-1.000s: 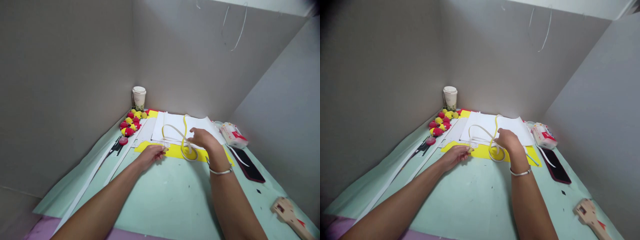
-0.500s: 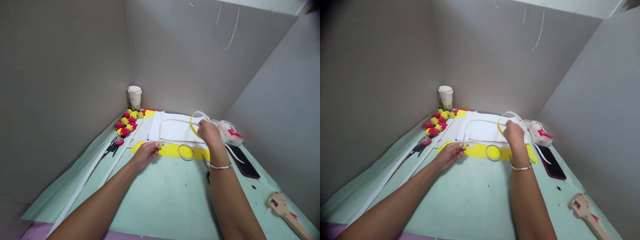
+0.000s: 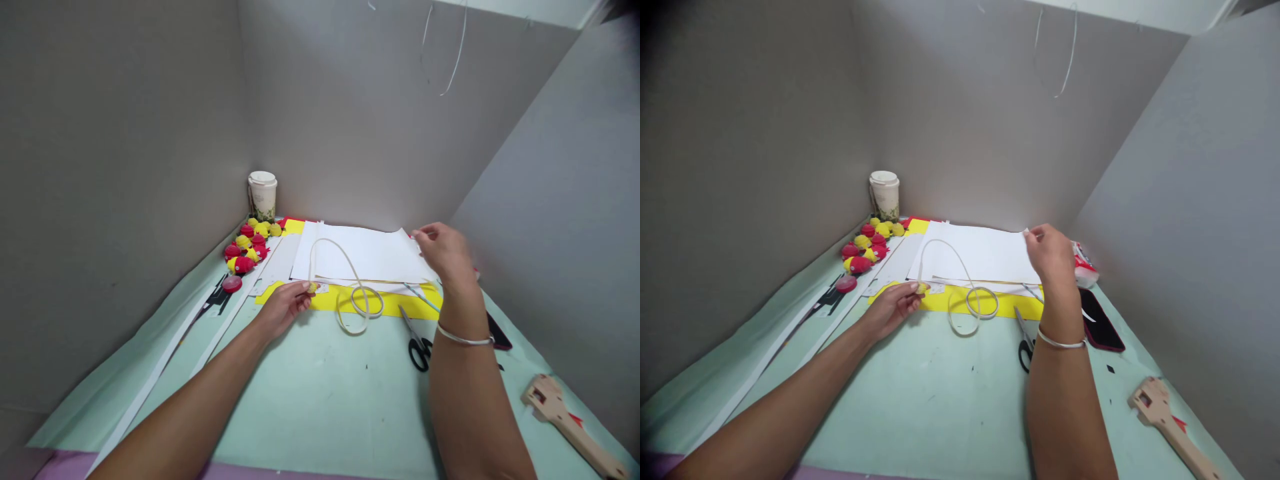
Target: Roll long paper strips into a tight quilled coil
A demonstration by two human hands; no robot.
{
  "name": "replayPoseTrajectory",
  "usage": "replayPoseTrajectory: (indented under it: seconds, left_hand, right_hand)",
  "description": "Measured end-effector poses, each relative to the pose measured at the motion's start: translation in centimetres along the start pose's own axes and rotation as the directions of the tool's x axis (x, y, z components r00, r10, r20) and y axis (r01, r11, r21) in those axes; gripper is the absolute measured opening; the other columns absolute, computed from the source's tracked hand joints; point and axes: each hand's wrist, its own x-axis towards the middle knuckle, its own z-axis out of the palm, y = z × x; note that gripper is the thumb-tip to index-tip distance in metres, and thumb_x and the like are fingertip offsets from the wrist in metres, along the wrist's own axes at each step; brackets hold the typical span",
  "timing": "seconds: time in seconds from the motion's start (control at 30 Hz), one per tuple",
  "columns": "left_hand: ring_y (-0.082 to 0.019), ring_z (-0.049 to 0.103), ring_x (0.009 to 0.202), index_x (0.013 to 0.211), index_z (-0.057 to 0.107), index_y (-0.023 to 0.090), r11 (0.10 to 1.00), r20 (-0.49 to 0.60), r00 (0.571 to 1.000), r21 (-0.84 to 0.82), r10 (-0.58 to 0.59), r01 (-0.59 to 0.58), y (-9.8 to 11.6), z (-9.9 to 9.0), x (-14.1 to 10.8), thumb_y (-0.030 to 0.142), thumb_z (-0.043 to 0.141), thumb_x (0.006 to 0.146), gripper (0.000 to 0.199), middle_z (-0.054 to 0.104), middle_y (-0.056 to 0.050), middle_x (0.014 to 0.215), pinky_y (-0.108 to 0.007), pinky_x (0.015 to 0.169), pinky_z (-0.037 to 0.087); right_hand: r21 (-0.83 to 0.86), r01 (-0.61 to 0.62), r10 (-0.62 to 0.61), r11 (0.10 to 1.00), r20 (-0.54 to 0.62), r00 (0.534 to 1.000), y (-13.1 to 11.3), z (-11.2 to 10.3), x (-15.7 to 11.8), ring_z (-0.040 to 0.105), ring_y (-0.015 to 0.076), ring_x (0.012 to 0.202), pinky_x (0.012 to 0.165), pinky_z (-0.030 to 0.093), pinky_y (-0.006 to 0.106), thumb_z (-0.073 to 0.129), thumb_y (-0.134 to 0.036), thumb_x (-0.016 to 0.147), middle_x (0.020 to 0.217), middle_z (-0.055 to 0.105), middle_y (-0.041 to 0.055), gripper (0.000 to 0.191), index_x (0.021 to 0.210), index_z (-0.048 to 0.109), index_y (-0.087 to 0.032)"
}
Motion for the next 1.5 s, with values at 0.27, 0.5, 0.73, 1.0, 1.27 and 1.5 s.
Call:
replayPoseTrajectory:
  seconds: [0.27, 0.5, 0.73, 1.0, 1.27, 1.5]
  left_hand:
    - [-0.007, 0.053, 0.059, 0.086, 0.071, 0.008, 0.996, -0.022, 1.000, -0.094, -0.001, -0.001, -0.1, -0.3, 0.2, 0.025, 0.070, 0.075, 0.020, 0.065, -0.007, 0.077, -0.017, 0.054, 0.045]
    - [-0.007, 0.056, 0.061, 0.081, 0.070, 0.008, 0.970, -0.070, 0.997, -0.244, -0.014, -0.004, -0.2, -0.3, 0.6, 0.016, 0.067, 0.075, 0.010, 0.066, -0.007, 0.078, -0.015, 0.055, 0.048]
    - [-0.007, 0.055, 0.058, 0.080, 0.069, 0.009, 0.944, -0.084, 0.996, -0.330, -0.026, -0.003, 0.3, -0.3, 0.5, 0.013, 0.064, 0.077, 0.007, 0.064, -0.005, 0.073, -0.014, 0.053, 0.048]
    - [-0.007, 0.055, 0.054, 0.084, 0.068, 0.006, 0.920, -0.115, 0.993, -0.391, -0.035, -0.013, 0.9, -0.3, 0.4, 0.013, 0.060, 0.079, 0.012, 0.064, -0.006, 0.069, -0.013, 0.049, 0.046]
    - [-0.008, 0.054, 0.054, 0.088, 0.067, 0.005, 0.892, -0.127, 0.991, -0.452, -0.038, -0.024, 1.1, -0.8, 0.5, 0.015, 0.056, 0.082, 0.016, 0.063, -0.007, 0.069, -0.016, 0.045, 0.043]
    - [-0.008, 0.053, 0.054, 0.089, 0.067, 0.005, 0.890, -0.131, 0.990, -0.455, -0.051, -0.014, 1.2, -0.9, 0.5, 0.014, 0.056, 0.082, 0.016, 0.062, -0.007, 0.070, -0.016, 0.045, 0.042]
  right_hand:
    - [0.074, 0.345, -0.279, 0.936, 0.752, 0.597, -3.9, 2.4, -2.3, 0.066, 0.0137, 0.076, 0.064, 0.046, 0.022, 0.057, -0.018, 0.080, 0.108, 0.070, 0.0024, 0.034, 0.112, 0.064, -0.026]
    - [0.138, 0.313, -0.306, 0.940, 0.750, 0.587, -5.8, 2.5, -3.2, 0.067, 0.0160, 0.067, 0.066, 0.045, 0.026, 0.053, -0.040, 0.087, 0.081, 0.072, 0.0049, 0.042, 0.123, 0.059, -0.019]
    - [-0.025, 0.409, -0.255, 0.912, 0.747, 0.614, -5.9, 6.4, -3.1, 0.067, 0.0180, 0.079, 0.066, 0.046, 0.024, 0.062, -0.023, 0.076, 0.097, 0.072, 0.0080, 0.044, 0.120, 0.060, -0.018]
    - [-0.313, 0.262, -0.075, 0.913, 0.501, 0.862, -1.4, 3.7, -0.6, 0.063, 0.0277, 0.098, 0.073, 0.046, 0.033, 0.058, -0.020, 0.074, 0.112, 0.067, 0.0129, 0.040, 0.114, 0.064, -0.019]
    - [-0.287, -0.128, 0.173, 0.949, 0.135, 0.976, 3.4, 0.5, 1.2, 0.064, 0.0311, 0.091, 0.070, 0.047, 0.038, 0.063, -0.043, 0.075, 0.102, 0.068, 0.0157, 0.040, 0.106, 0.068, -0.018]
    - [0.073, -0.070, 0.100, 0.995, -0.627, 0.773, 2.6, -2.1, 0.5, 0.060, 0.0279, 0.098, 0.085, 0.043, 0.041, 0.057, -0.023, 0.083, 0.106, 0.065, 0.0177, 0.034, 0.115, 0.063, -0.012]
